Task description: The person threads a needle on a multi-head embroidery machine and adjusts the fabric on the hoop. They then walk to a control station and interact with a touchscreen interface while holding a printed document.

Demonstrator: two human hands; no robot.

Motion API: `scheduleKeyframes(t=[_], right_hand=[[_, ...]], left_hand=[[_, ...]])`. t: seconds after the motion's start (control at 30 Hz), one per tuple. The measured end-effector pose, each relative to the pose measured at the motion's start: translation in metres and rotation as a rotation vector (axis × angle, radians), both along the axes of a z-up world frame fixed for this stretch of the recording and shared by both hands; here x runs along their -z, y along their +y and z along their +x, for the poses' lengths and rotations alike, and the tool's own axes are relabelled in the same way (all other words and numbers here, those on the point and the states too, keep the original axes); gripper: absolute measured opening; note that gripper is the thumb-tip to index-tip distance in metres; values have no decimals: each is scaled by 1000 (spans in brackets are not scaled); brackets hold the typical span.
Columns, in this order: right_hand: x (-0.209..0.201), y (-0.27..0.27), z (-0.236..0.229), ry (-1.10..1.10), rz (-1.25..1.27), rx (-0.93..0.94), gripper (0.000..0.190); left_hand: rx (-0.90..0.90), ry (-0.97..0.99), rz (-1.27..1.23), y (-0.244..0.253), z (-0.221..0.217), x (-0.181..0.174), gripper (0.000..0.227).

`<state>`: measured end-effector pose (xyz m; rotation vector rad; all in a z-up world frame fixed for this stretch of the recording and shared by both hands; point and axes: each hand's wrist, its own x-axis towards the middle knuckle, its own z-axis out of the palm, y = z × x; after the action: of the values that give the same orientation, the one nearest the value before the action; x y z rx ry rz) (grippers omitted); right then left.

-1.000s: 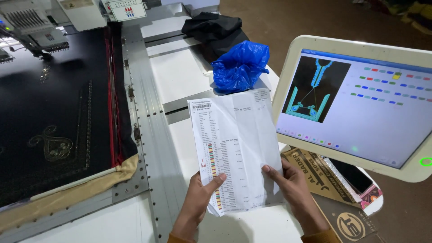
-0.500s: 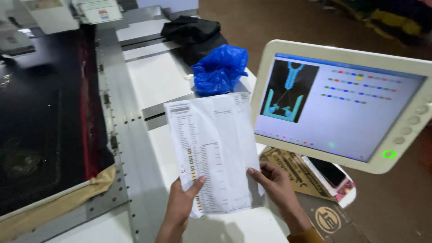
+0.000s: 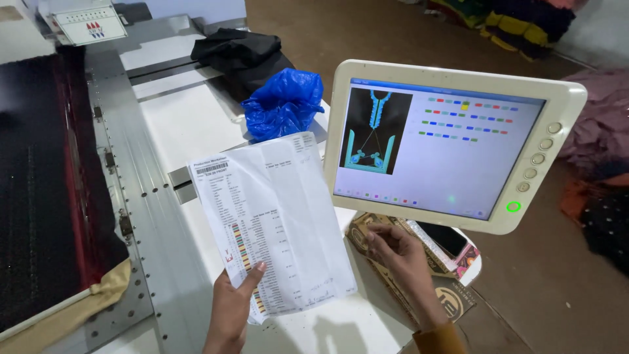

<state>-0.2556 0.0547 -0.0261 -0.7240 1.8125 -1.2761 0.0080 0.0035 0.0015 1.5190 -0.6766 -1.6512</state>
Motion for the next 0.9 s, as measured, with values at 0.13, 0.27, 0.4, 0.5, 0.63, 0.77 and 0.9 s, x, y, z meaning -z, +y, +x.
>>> scheduleKeyframes(t=[0.13, 0.27, 0.4, 0.5, 0.63, 0.77, 0.9], right_hand=[[-2, 0, -7, 173, 96, 24, 37], [1, 5, -10, 403, 150, 2, 54], [4, 2, -13, 535, 275, -38, 69], [16, 4, -15, 638, 210, -55, 69], [17, 1, -12, 686, 225, -57, 68], [12, -3, -4, 686, 199, -113, 67], [9, -8, 4, 800, 98, -169, 68]], left_hand=[[-17, 8, -10, -1, -1, -1, 44], [-22, 20, -14, 0, -1, 5, 45], [-28, 9, -11, -1, -1, 9, 41], [-29, 14, 16, 1, -2, 0, 42], [-28, 22, -14, 1, -2, 4, 43], [-28, 22, -1, 1, -1, 2, 41], [-42, 45, -22, 1, 2, 4, 41]])
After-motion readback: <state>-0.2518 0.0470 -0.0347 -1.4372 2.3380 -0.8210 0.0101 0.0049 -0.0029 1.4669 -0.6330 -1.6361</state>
